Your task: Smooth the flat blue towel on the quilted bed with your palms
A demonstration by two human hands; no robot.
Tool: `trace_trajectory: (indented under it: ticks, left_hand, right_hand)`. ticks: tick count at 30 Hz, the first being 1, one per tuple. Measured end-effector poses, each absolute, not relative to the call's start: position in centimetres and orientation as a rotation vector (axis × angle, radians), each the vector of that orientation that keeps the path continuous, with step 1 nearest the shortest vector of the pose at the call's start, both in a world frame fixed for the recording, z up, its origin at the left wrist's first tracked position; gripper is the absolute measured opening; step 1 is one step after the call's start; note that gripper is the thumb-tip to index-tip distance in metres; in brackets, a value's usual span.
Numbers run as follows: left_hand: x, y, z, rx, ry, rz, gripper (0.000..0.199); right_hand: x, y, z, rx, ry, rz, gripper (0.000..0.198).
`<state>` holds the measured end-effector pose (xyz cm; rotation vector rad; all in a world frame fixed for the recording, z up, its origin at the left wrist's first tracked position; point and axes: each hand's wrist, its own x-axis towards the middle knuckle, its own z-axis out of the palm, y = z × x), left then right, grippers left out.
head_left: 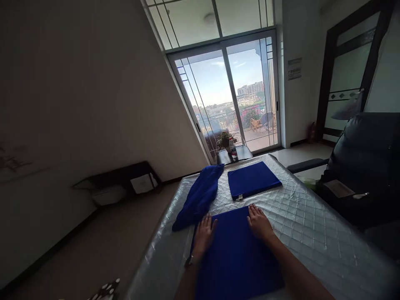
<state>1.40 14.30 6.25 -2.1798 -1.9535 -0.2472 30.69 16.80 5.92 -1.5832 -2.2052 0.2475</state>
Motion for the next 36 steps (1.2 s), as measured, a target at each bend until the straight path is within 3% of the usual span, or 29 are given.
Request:
trace_trajectory:
  ticks: [13, 25, 36]
  left_hand:
    - [-2.2, 13.5, 5.6, -2.056, -2.201, -0.331, 0.076]
    - [-2.3, 13.8, 4.9, -2.038, -2.230, -0.469, 0.072]
    - [-2.3, 13.5, 5.5, -2.046, -2.166, -0.415, 0.069]
  right_hand:
    - [30.6, 17.5, 5.2, -1.604, -2.241, 0.186, 0.064]
    - [30.3, 16.7, 6.9, -1.630, -2.303, 0.063, 0.061]
    - [30.5, 16.4, 6.8, -1.673, -2.320, 0.196, 0.067]
